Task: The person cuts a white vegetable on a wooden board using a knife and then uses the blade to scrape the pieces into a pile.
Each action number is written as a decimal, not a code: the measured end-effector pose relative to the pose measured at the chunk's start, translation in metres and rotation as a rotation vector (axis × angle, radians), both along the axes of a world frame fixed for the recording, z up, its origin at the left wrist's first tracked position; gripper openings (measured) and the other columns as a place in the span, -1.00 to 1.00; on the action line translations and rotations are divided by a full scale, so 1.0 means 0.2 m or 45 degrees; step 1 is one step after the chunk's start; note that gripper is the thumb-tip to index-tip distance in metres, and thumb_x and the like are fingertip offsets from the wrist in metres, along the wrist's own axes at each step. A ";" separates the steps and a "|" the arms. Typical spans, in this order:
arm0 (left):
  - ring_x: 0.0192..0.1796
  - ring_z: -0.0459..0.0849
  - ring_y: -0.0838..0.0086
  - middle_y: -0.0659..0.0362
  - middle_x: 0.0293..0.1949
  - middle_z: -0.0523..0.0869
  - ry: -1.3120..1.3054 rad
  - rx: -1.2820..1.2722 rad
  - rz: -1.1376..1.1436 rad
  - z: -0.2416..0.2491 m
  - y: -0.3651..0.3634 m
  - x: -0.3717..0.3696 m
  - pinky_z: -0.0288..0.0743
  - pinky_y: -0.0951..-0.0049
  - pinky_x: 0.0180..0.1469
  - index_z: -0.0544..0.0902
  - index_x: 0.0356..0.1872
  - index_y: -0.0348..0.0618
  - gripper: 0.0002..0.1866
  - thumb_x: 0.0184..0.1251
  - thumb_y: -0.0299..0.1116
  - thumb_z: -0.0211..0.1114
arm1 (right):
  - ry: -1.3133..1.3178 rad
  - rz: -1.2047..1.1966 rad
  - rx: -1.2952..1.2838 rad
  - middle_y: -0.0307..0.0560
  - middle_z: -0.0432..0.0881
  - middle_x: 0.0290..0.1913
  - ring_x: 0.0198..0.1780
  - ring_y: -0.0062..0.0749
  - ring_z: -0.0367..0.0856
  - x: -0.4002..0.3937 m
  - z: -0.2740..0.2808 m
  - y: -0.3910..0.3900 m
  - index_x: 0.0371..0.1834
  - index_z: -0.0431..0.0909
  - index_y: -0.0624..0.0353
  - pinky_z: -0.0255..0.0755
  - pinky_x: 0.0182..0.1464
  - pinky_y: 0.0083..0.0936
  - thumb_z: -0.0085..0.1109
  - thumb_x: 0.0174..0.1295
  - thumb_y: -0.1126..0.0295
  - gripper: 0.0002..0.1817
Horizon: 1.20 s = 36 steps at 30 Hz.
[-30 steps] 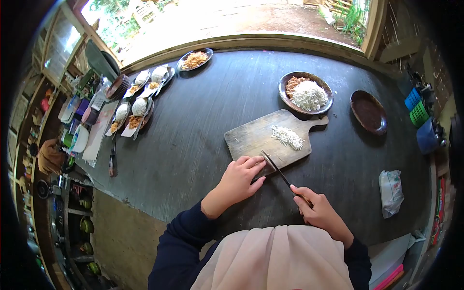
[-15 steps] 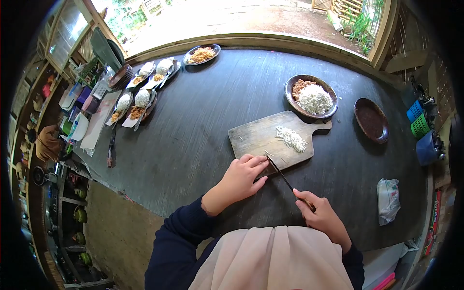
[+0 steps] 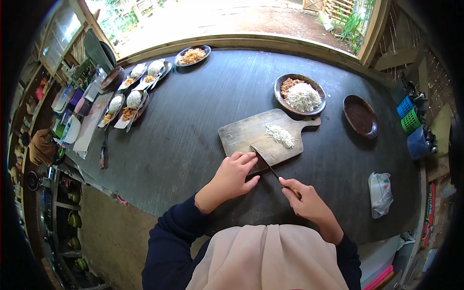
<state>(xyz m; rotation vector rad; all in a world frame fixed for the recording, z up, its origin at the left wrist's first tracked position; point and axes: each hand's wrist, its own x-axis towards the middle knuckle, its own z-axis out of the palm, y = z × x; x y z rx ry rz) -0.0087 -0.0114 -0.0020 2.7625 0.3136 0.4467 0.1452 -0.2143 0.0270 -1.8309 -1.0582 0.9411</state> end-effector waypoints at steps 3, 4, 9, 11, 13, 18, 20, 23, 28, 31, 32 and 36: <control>0.16 0.57 0.20 0.08 0.19 0.63 0.009 0.023 0.002 0.00 0.01 0.00 0.50 0.24 0.14 0.65 0.11 -0.29 -0.49 0.23 -0.14 0.36 | 0.076 0.018 -0.094 -0.02 0.56 -0.54 -0.61 -0.57 0.40 0.01 0.04 0.01 0.26 0.53 0.15 0.37 -0.45 -0.52 0.11 0.45 0.38 -0.65; 0.15 0.58 0.21 0.10 0.19 0.63 0.017 0.035 0.009 0.00 0.01 0.00 0.51 0.25 0.13 0.65 0.11 -0.28 -0.49 0.23 -0.13 0.36 | 0.067 0.018 -0.087 -0.02 0.56 -0.54 -0.61 -0.57 0.40 0.01 0.04 -0.01 0.26 0.53 0.15 0.37 -0.45 -0.52 0.11 0.45 0.38 -0.65; 0.15 0.59 0.25 0.15 0.17 0.65 0.021 0.074 0.057 -0.02 0.01 0.00 0.51 0.27 0.12 0.66 0.13 -0.20 -0.50 0.26 -0.09 0.33 | 0.230 0.033 -0.136 -0.26 0.44 -0.63 -0.68 -0.67 0.37 0.06 0.04 -0.15 0.30 0.54 0.09 0.31 -0.58 -0.61 0.08 0.48 0.35 -0.64; 0.15 0.59 0.26 0.16 0.16 0.65 0.024 0.087 0.058 -0.02 0.01 -0.01 0.52 0.27 0.12 0.67 0.13 -0.18 -0.50 0.26 -0.07 0.32 | 0.206 0.049 -0.138 -0.28 0.43 -0.63 -0.68 -0.67 0.38 0.06 0.03 -0.14 0.31 0.52 0.08 0.30 -0.59 -0.61 0.07 0.49 0.34 -0.64; 0.18 0.59 0.25 0.16 0.16 0.65 0.036 0.055 0.041 -0.02 0.02 0.00 0.52 0.26 0.13 0.67 0.13 -0.18 -0.50 0.27 -0.07 0.32 | 0.182 0.052 -0.134 -0.30 0.41 -0.64 -0.68 -0.68 0.38 0.05 0.03 -0.12 0.32 0.51 0.07 0.29 -0.60 -0.62 0.06 0.49 0.33 -0.63; 0.20 0.59 0.23 0.15 0.15 0.67 0.037 0.066 0.032 -0.04 0.03 0.00 0.54 0.23 0.12 0.67 0.11 -0.18 -0.51 0.27 -0.07 0.32 | 0.167 0.021 -0.124 -0.29 0.43 -0.62 -0.70 -0.68 0.38 0.00 -0.02 -0.02 0.37 0.45 0.07 0.28 -0.63 -0.62 0.03 0.52 0.29 -0.60; 0.19 0.60 0.22 0.15 0.14 0.67 0.026 0.060 0.027 -0.05 0.04 0.00 0.56 0.22 0.11 0.67 0.10 -0.18 -0.52 0.28 -0.07 0.32 | 0.171 -0.019 -0.076 -0.29 0.43 -0.63 -0.70 -0.68 0.38 0.00 -0.05 0.00 0.37 0.45 0.07 0.29 -0.63 -0.63 0.02 0.53 0.28 -0.61; 0.16 0.62 0.22 0.15 0.12 0.69 0.002 0.023 -0.001 -0.05 0.06 0.00 0.57 0.22 0.10 0.68 0.09 -0.18 -0.53 0.28 -0.08 0.31 | 0.176 -0.095 -0.009 -0.28 0.44 -0.63 -0.70 -0.68 0.39 -0.02 -0.01 0.04 0.37 0.44 0.05 0.30 -0.63 -0.63 0.01 0.53 0.26 -0.60; 0.15 0.63 0.20 0.14 0.10 0.69 0.055 0.007 0.014 -0.03 0.05 0.00 0.57 0.23 0.10 0.69 0.05 -0.21 -0.55 0.29 -0.09 0.30 | 0.126 -0.070 -0.054 -0.28 0.45 -0.63 -0.70 -0.68 0.40 -0.04 0.08 0.14 0.40 0.43 -0.02 0.33 -0.61 -0.62 0.03 0.52 0.25 -0.59; 0.15 0.63 0.20 0.13 0.09 0.69 0.017 0.011 0.002 -0.04 0.05 0.00 0.57 0.22 0.10 0.69 0.03 -0.21 -0.56 0.27 -0.10 0.31 | 0.098 -0.004 -0.101 -0.28 0.45 -0.64 -0.69 -0.67 0.40 -0.04 0.06 0.16 0.41 0.43 -0.04 0.34 -0.61 -0.61 0.05 0.51 0.26 -0.58; 0.15 0.63 0.20 0.13 0.09 0.69 0.020 0.003 0.001 -0.05 0.05 0.01 0.57 0.22 0.10 0.69 0.03 -0.21 -0.56 0.27 -0.10 0.31 | 0.077 -0.011 -0.098 -0.28 0.45 -0.64 -0.69 -0.67 0.41 -0.04 0.05 0.16 0.41 0.43 -0.05 0.34 -0.60 -0.60 0.05 0.51 0.27 -0.57; 0.15 0.62 0.20 0.12 0.09 0.69 -0.038 -0.012 0.019 -0.07 0.05 0.00 0.57 0.21 0.10 0.69 0.01 -0.21 -0.57 0.26 -0.11 0.32 | 0.041 -0.026 -0.088 -0.28 0.45 -0.64 -0.68 -0.67 0.41 -0.04 0.03 0.14 0.43 0.42 -0.06 0.36 -0.59 -0.60 0.05 0.50 0.28 -0.56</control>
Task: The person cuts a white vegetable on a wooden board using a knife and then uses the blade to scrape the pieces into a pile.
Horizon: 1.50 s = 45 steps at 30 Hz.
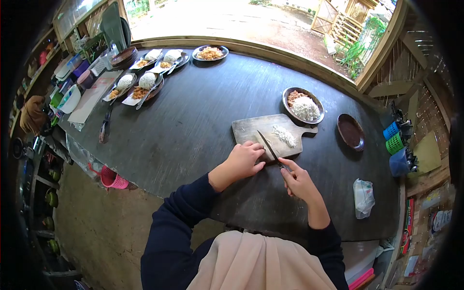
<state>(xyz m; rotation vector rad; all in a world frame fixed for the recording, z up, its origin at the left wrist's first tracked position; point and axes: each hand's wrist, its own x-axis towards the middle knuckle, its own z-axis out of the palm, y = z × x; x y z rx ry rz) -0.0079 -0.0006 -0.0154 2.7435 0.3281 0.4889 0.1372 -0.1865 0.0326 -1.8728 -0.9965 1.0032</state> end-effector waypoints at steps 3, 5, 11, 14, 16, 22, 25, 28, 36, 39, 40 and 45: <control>0.16 0.61 0.20 0.13 0.09 0.68 0.016 -0.037 0.009 0.01 -0.01 0.00 0.56 0.21 0.10 0.69 0.01 -0.20 -0.58 0.26 -0.12 0.32 | -0.039 -0.003 0.011 -0.28 0.44 -0.64 -0.68 -0.67 0.41 0.02 -0.01 -0.02 0.44 0.40 -0.08 0.37 -0.59 -0.60 0.03 0.51 0.28 -0.55; 0.16 0.61 0.20 0.14 0.10 0.68 0.024 -0.061 0.029 0.01 -0.01 0.00 0.55 0.19 0.12 0.70 0.01 -0.18 -0.58 0.25 -0.11 0.33 | -0.037 -0.023 0.026 -0.27 0.45 -0.63 -0.68 -0.66 0.42 0.01 0.00 -0.03 0.45 0.39 -0.09 0.38 -0.59 -0.59 0.02 0.52 0.28 -0.55; 0.16 0.60 0.20 0.16 0.12 0.67 0.002 -0.054 0.014 0.00 0.01 0.00 0.54 0.18 0.12 0.70 0.03 -0.17 -0.56 0.20 -0.12 0.35 | -0.051 0.047 0.011 -0.21 0.49 -0.58 -0.66 -0.63 0.47 0.01 -0.01 0.04 0.46 0.37 -0.09 0.42 -0.57 -0.57 -0.02 0.54 0.26 -0.55; 0.16 0.60 0.19 0.15 0.12 0.67 0.036 -0.078 0.017 0.02 0.00 0.00 0.53 0.17 0.13 0.69 0.03 -0.17 -0.55 0.19 -0.12 0.35 | -0.054 0.080 0.024 -0.20 0.51 -0.57 -0.65 -0.61 0.49 0.01 -0.03 0.10 0.46 0.37 -0.09 0.44 -0.57 -0.56 -0.02 0.54 0.26 -0.55; 0.17 0.60 0.18 0.14 0.12 0.67 0.053 -0.072 0.013 0.03 0.00 0.00 0.53 0.17 0.14 0.69 0.04 -0.17 -0.55 0.19 -0.12 0.35 | -0.051 0.077 0.028 -0.20 0.51 -0.57 -0.65 -0.60 0.50 0.01 -0.04 0.12 0.46 0.37 -0.09 0.45 -0.56 -0.56 -0.01 0.54 0.26 -0.55; 0.18 0.59 0.17 0.11 0.13 0.67 0.030 -0.048 -0.006 0.00 0.01 0.00 0.54 0.16 0.16 0.69 0.04 -0.18 -0.54 0.19 -0.12 0.36 | -0.008 0.086 0.019 -0.19 0.53 -0.56 -0.65 -0.59 0.50 0.01 -0.07 0.13 0.46 0.38 -0.09 0.45 -0.56 -0.57 0.00 0.53 0.26 -0.55; 0.16 0.61 0.16 0.10 0.12 0.68 -0.016 -0.045 -0.026 -0.01 0.02 0.01 0.54 0.17 0.15 0.70 0.02 -0.19 -0.56 0.19 -0.13 0.36 | -0.018 0.070 0.007 -0.19 0.53 -0.57 -0.66 -0.59 0.49 0.01 -0.05 0.12 0.45 0.39 -0.08 0.45 -0.57 -0.56 0.01 0.53 0.28 -0.56; 0.12 0.62 0.19 0.16 0.12 0.66 -0.044 -0.024 -0.038 -0.02 0.02 0.01 0.57 0.16 0.04 0.70 0.01 -0.19 -0.54 0.18 -0.08 0.34 | -0.088 0.062 -0.010 -0.20 0.49 -0.61 -0.66 -0.60 0.48 -0.01 -0.01 0.08 0.42 0.41 -0.05 0.45 -0.56 -0.53 0.01 0.51 0.31 -0.57; 0.11 0.63 0.14 0.10 0.07 0.69 -0.052 -0.140 -0.066 0.01 0.04 0.01 0.52 0.21 0.17 0.70 -0.02 -0.23 -0.60 0.24 -0.16 0.35 | -0.276 0.147 -0.025 -0.14 0.48 -0.63 -0.67 -0.55 0.48 0.01 0.07 -0.05 0.41 0.43 -0.04 0.49 -0.48 -0.50 -0.01 0.52 0.34 -0.58; 0.10 0.63 0.15 0.11 0.05 0.70 -0.050 -0.134 -0.085 0.01 0.05 0.01 0.52 0.21 0.17 0.71 -0.02 -0.22 -0.62 0.26 -0.18 0.35 | -0.302 0.181 -0.019 -0.11 0.49 -0.62 -0.67 -0.54 0.49 0.03 0.05 -0.10 0.43 0.41 -0.06 0.50 -0.46 -0.49 -0.01 0.52 0.33 -0.57; 0.10 0.63 0.15 0.11 0.05 0.70 -0.047 -0.132 -0.090 0.01 0.05 0.01 0.52 0.21 0.17 0.71 -0.02 -0.22 -0.62 0.26 -0.18 0.35 | -0.299 0.176 -0.017 -0.11 0.49 -0.62 -0.67 -0.54 0.49 0.03 0.05 -0.11 0.43 0.41 -0.06 0.50 -0.46 -0.49 -0.01 0.52 0.33 -0.57; 0.10 0.63 0.14 0.10 0.06 0.70 -0.029 -0.152 -0.090 0.03 0.05 0.01 0.52 0.21 0.17 0.72 -0.03 -0.22 -0.64 0.27 -0.19 0.34 | -0.262 0.202 -0.045 -0.10 0.50 -0.62 -0.67 -0.53 0.48 0.05 0.04 -0.14 0.45 0.39 -0.06 0.51 -0.45 -0.48 -0.01 0.52 0.33 -0.55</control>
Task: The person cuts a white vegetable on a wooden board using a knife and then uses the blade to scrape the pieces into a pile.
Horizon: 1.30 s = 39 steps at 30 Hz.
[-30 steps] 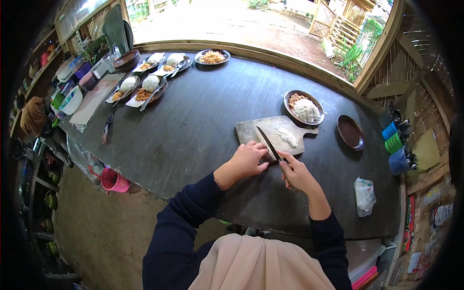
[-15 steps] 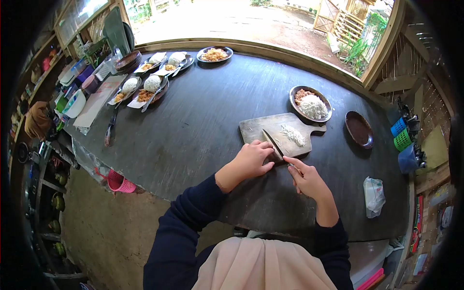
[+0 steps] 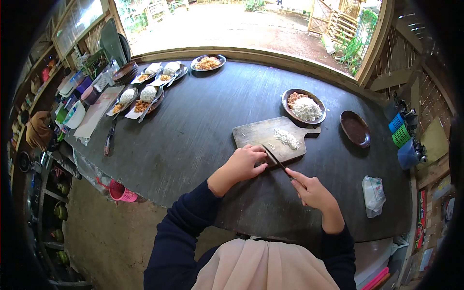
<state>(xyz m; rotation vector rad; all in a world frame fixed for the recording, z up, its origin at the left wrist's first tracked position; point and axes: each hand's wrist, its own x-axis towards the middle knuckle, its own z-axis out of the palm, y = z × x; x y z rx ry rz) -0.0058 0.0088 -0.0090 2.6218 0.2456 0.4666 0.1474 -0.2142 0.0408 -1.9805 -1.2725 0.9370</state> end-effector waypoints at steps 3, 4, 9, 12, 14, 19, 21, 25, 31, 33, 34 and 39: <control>0.11 0.63 0.14 0.10 0.06 0.70 -0.005 -0.045 -0.005 -0.01 0.01 0.01 0.52 0.21 0.17 0.73 -0.05 -0.23 -0.65 0.28 -0.19 0.34 | 0.024 0.015 0.037 -0.09 0.52 -0.62 -0.67 -0.52 0.49 0.01 -0.04 -0.02 0.45 0.39 -0.04 0.51 -0.45 -0.48 -0.01 0.52 0.33 -0.55; 0.11 0.63 0.14 0.10 0.06 0.70 0.003 -0.042 -0.009 -0.01 0.01 0.01 0.52 0.21 0.17 0.73 -0.05 -0.23 -0.65 0.28 -0.19 0.34 | 0.032 0.010 0.041 -0.09 0.52 -0.62 -0.67 -0.52 0.49 0.01 -0.04 -0.02 0.45 0.39 -0.04 0.51 -0.45 -0.48 -0.01 0.52 0.33 -0.55; 0.13 0.62 0.12 0.08 0.11 0.68 0.032 0.076 -0.009 0.00 -0.01 -0.01 0.52 0.20 0.18 0.69 0.02 -0.22 -0.62 0.28 -0.20 0.35 | 0.034 -0.001 0.011 -0.06 0.54 -0.61 -0.67 -0.49 0.51 -0.02 0.00 -0.03 0.45 0.38 -0.03 0.52 -0.45 -0.48 -0.02 0.52 0.34 -0.55; 0.13 0.62 0.11 0.07 0.12 0.67 0.041 0.115 -0.007 0.01 -0.02 -0.01 0.52 0.20 0.18 0.68 0.05 -0.22 -0.59 0.28 -0.19 0.35 | 0.008 0.001 0.023 -0.06 0.53 -0.62 -0.68 -0.46 0.52 -0.02 -0.02 -0.04 0.45 0.38 -0.03 0.53 -0.44 -0.46 -0.01 0.51 0.33 -0.55; 0.14 0.62 0.11 0.07 0.12 0.67 0.046 0.127 0.003 0.01 -0.03 -0.01 0.52 0.20 0.18 0.68 0.05 -0.23 -0.59 0.28 -0.18 0.35 | -0.002 0.004 0.038 -0.13 0.52 -0.63 -0.68 -0.53 0.50 -0.03 -0.02 -0.05 0.45 0.39 -0.02 0.50 -0.47 -0.49 -0.02 0.51 0.36 -0.56; 0.15 0.61 0.13 0.07 0.13 0.66 0.063 0.127 0.002 0.01 -0.02 -0.01 0.52 0.20 0.18 0.67 0.05 -0.23 -0.59 0.28 -0.18 0.35 | 0.002 0.010 0.054 -0.20 0.50 -0.63 -0.69 -0.59 0.47 -0.02 -0.01 -0.06 0.43 0.42 -0.02 0.48 -0.51 -0.52 -0.03 0.52 0.38 -0.57; 0.15 0.61 0.13 0.08 0.13 0.66 0.063 0.128 0.003 0.00 -0.02 -0.01 0.52 0.20 0.17 0.67 0.06 -0.23 -0.58 0.28 -0.18 0.35 | -0.012 0.008 0.030 -0.05 0.53 -0.64 -0.68 -0.46 0.52 -0.02 -0.01 -0.06 0.42 0.43 -0.05 0.52 -0.43 -0.44 -0.02 0.52 0.32 -0.58; 0.15 0.61 0.13 0.08 0.12 0.66 0.075 0.133 0.000 0.01 -0.03 -0.01 0.51 0.21 0.18 0.66 0.06 -0.23 -0.58 0.27 -0.18 0.35 | -0.029 0.011 0.039 -0.06 0.52 -0.64 -0.69 -0.47 0.50 -0.02 -0.02 -0.06 0.42 0.43 -0.05 0.51 -0.44 -0.45 -0.02 0.53 0.31 -0.58; 0.17 0.59 0.14 0.08 0.13 0.65 0.096 0.140 0.008 0.01 -0.03 -0.01 0.49 0.21 0.21 0.66 0.06 -0.24 -0.55 0.26 -0.14 0.36 | 0.057 -0.009 -0.008 -0.11 0.49 -0.63 -0.69 -0.51 0.48 -0.01 -0.02 -0.05 0.42 0.42 -0.05 0.49 -0.47 -0.48 -0.03 0.53 0.31 -0.58; 0.17 0.60 0.14 0.08 0.13 0.65 0.061 0.164 0.008 0.00 -0.03 0.00 0.49 0.21 0.21 0.66 0.05 -0.24 -0.54 0.23 -0.13 0.39 | 0.069 -0.033 -0.030 -0.11 0.49 -0.63 -0.69 -0.52 0.48 -0.01 -0.02 -0.04 0.43 0.42 -0.05 0.49 -0.48 -0.49 -0.03 0.53 0.32 -0.58; 0.17 0.60 0.14 0.08 0.13 0.65 0.061 0.163 0.007 -0.01 -0.03 0.00 0.49 0.21 0.21 0.66 0.05 -0.24 -0.54 0.23 -0.13 0.39 | 0.069 -0.034 -0.031 -0.11 0.49 -0.63 -0.69 -0.52 0.48 -0.01 -0.03 -0.04 0.43 0.42 -0.05 0.49 -0.48 -0.49 -0.03 0.53 0.32 -0.58; 0.17 0.60 0.15 0.08 0.13 0.65 0.086 0.182 -0.003 0.00 -0.03 -0.01 0.49 0.22 0.22 0.66 0.04 -0.24 -0.53 0.18 -0.14 0.42 | 0.070 -0.047 -0.004 -0.08 0.53 -0.61 -0.69 -0.51 0.49 -0.03 -0.03 -0.02 0.43 0.42 -0.04 0.49 -0.48 -0.49 -0.03 0.52 0.32 -0.57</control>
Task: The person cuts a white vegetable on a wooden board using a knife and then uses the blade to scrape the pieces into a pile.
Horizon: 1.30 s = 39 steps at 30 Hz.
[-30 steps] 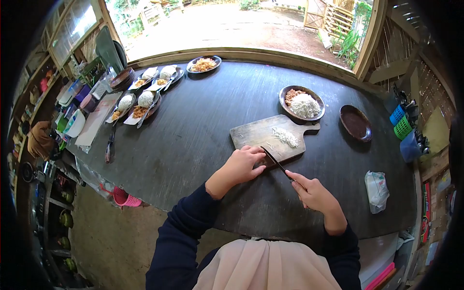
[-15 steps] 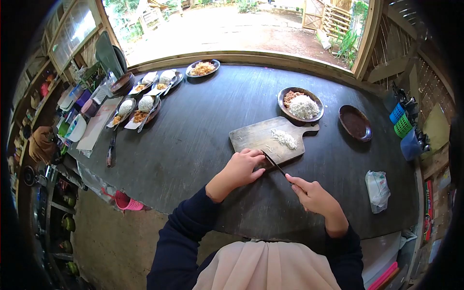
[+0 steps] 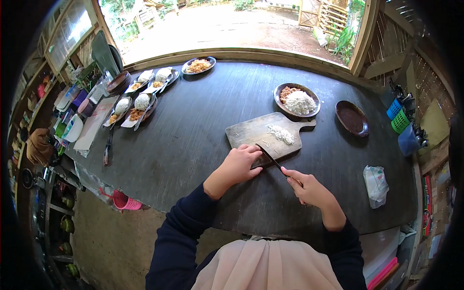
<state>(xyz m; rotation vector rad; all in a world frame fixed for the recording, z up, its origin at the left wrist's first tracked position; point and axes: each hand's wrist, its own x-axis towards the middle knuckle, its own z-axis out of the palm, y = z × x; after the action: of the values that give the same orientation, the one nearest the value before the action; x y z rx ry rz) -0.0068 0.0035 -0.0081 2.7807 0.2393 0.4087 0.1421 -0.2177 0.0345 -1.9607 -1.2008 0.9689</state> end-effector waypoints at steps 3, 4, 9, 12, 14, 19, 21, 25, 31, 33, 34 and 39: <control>0.17 0.59 0.15 0.08 0.13 0.65 0.019 -0.003 0.005 0.00 0.00 0.00 0.49 0.22 0.22 0.66 0.05 -0.24 -0.51 0.16 -0.15 0.42 | 0.020 -0.026 0.006 -0.22 0.45 -0.58 -0.67 -0.62 0.42 -0.01 0.00 0.02 0.43 0.43 -0.03 0.43 -0.53 -0.55 -0.04 0.53 0.37 -0.58; 0.17 0.59 0.15 0.08 0.13 0.65 0.021 0.000 0.000 0.00 0.00 0.00 0.49 0.22 0.22 0.66 0.05 -0.24 -0.51 0.16 -0.15 0.42 | 0.022 -0.031 0.008 -0.22 0.45 -0.58 -0.67 -0.62 0.42 -0.02 0.00 0.03 0.43 0.43 -0.03 0.43 -0.53 -0.55 -0.04 0.53 0.37 -0.58; 0.19 0.59 0.18 0.10 0.13 0.65 0.032 0.017 0.003 0.00 0.00 0.00 0.49 0.23 0.22 0.66 0.08 -0.22 -0.51 0.17 -0.15 0.42 | -0.001 -0.024 0.024 -0.18 0.50 -0.55 -0.68 -0.59 0.43 -0.02 0.00 0.04 0.43 0.43 -0.04 0.45 -0.51 -0.53 -0.03 0.53 0.35 -0.57; 0.18 0.59 0.17 0.11 0.14 0.65 0.040 0.027 0.017 0.00 0.00 0.00 0.49 0.23 0.22 0.65 0.09 -0.22 -0.52 0.20 -0.15 0.41 | -0.033 -0.009 -0.001 -0.01 0.56 -0.57 -0.67 -0.46 0.51 -0.01 0.02 0.02 0.41 0.43 -0.04 0.51 -0.43 -0.44 -0.03 0.53 0.29 -0.58; 0.18 0.59 0.18 0.11 0.15 0.65 0.038 0.026 0.023 0.00 0.00 0.00 0.50 0.23 0.22 0.65 0.09 -0.21 -0.52 0.21 -0.15 0.40 | -0.033 0.000 0.008 0.00 0.57 -0.57 -0.67 -0.45 0.51 -0.01 0.02 -0.02 0.41 0.43 -0.04 0.52 -0.42 -0.44 -0.02 0.53 0.29 -0.58; 0.18 0.59 0.19 0.13 0.15 0.65 0.044 0.015 0.039 -0.01 0.00 0.00 0.50 0.23 0.21 0.65 0.10 -0.19 -0.54 0.24 -0.15 0.38 | -0.093 0.041 -0.039 0.01 0.58 -0.56 -0.67 -0.43 0.52 0.00 0.08 -0.08 0.41 0.44 -0.05 0.52 -0.41 -0.44 0.00 0.52 0.29 -0.59; 0.16 0.60 0.19 0.14 0.15 0.65 0.019 0.015 0.025 -0.01 0.00 0.00 0.51 0.23 0.19 0.65 0.11 -0.17 -0.54 0.25 -0.14 0.37 | -0.179 0.095 -0.040 -0.15 0.56 -0.55 -0.69 -0.56 0.48 0.01 0.09 -0.09 0.42 0.43 -0.03 0.47 -0.50 -0.53 -0.01 0.52 0.34 -0.58; 0.15 0.59 0.20 0.15 0.16 0.65 0.036 -0.008 0.030 0.00 0.00 0.00 0.52 0.22 0.18 0.65 0.12 -0.15 -0.53 0.26 -0.14 0.37 | -0.154 0.087 -0.022 0.06 0.60 -0.54 -0.67 -0.37 0.53 0.03 0.12 -0.13 0.39 0.45 -0.08 0.52 -0.40 -0.41 0.01 0.52 0.28 -0.59; 0.17 0.58 0.20 0.16 0.16 0.64 0.049 -0.010 0.028 0.00 0.00 0.00 0.51 0.23 0.19 0.64 0.13 -0.15 -0.53 0.26 -0.14 0.37 | -0.120 0.077 -0.052 0.10 0.59 -0.54 -0.68 -0.36 0.53 0.02 0.12 -0.12 0.39 0.45 -0.04 0.51 -0.41 -0.41 0.02 0.51 0.30 -0.60; 0.18 0.58 0.20 0.16 0.16 0.64 0.039 0.006 0.034 0.00 0.00 0.00 0.50 0.23 0.20 0.64 0.12 -0.16 -0.54 0.25 -0.15 0.37 | -0.128 0.062 -0.036 0.09 0.60 -0.54 -0.67 -0.38 0.54 0.01 0.09 -0.10 0.38 0.46 -0.04 0.51 -0.41 -0.41 0.02 0.51 0.29 -0.60; 0.18 0.58 0.20 0.16 0.16 0.64 0.041 0.006 0.031 0.00 0.00 0.00 0.50 0.23 0.20 0.64 0.12 -0.16 -0.54 0.25 -0.15 0.37 | -0.126 0.060 -0.037 0.09 0.60 -0.54 -0.67 -0.38 0.54 0.01 0.06 -0.09 0.38 0.46 -0.04 0.51 -0.41 -0.41 0.02 0.51 0.29 -0.60; 0.17 0.59 0.18 0.14 0.16 0.65 0.027 0.009 0.027 -0.01 0.00 0.00 0.50 0.22 0.20 0.65 0.11 -0.17 -0.55 0.25 -0.16 0.37 | -0.050 -0.031 -0.011 0.16 0.59 -0.53 -0.63 -0.35 0.56 -0.03 0.07 -0.05 0.38 0.46 0.00 0.50 -0.37 -0.40 0.02 0.51 0.29 -0.60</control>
<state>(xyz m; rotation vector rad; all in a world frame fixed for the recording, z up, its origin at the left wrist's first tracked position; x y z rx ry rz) -0.0075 0.0035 -0.0095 2.7924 0.2733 0.3864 0.1356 -0.2270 0.0489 -2.0053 -1.1937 0.9290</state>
